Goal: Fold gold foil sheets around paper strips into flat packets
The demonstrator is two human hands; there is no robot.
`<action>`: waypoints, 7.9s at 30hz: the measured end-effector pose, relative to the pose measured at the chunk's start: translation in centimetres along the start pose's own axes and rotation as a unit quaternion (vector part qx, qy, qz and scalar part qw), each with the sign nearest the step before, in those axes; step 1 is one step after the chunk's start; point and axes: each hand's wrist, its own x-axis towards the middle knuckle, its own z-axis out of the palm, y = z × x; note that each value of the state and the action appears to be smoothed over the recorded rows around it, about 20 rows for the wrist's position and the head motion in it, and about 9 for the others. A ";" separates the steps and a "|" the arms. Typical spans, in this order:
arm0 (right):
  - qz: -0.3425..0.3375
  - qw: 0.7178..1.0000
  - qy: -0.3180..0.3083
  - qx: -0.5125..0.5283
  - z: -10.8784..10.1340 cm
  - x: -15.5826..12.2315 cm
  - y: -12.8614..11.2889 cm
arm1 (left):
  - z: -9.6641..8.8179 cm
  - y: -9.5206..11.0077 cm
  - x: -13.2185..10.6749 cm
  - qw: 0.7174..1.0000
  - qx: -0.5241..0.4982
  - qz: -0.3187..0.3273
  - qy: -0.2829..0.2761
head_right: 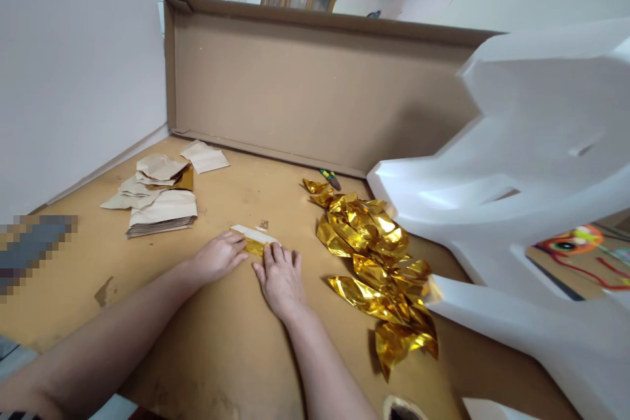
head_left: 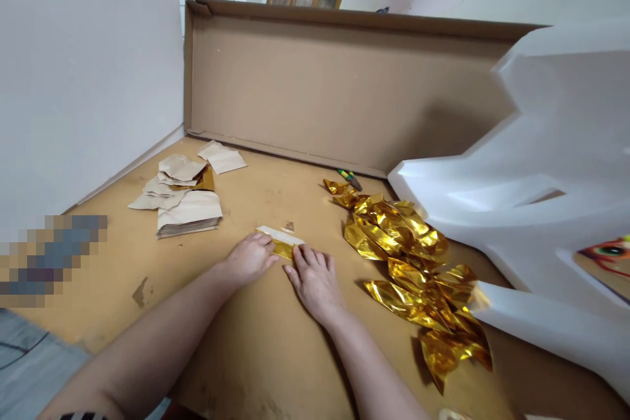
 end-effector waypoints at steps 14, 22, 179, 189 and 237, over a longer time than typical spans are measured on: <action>0.004 0.999 -0.030 -0.013 0.5 0.0 0.7 | 2.5 1.0 -0.1 0.997 0.057 0.047 0.012; 0.014 0.999 -0.044 -0.013 0.0 0.2 0.3 | 1.9 0.9 -0.1 0.996 0.057 0.069 0.010; -0.045 0.999 0.027 0.009 -0.7 0.5 -1.2 | -0.2 0.9 -0.1 0.996 0.033 0.076 -0.037; -0.022 1.000 -0.005 -0.011 -1.4 0.5 -1.2 | -0.9 0.6 0.0 0.996 0.030 0.061 -0.061; -0.015 1.000 -0.001 0.011 -2.5 -0.4 1.6 | -1.5 -2.1 -0.6 0.997 -0.050 0.033 -0.044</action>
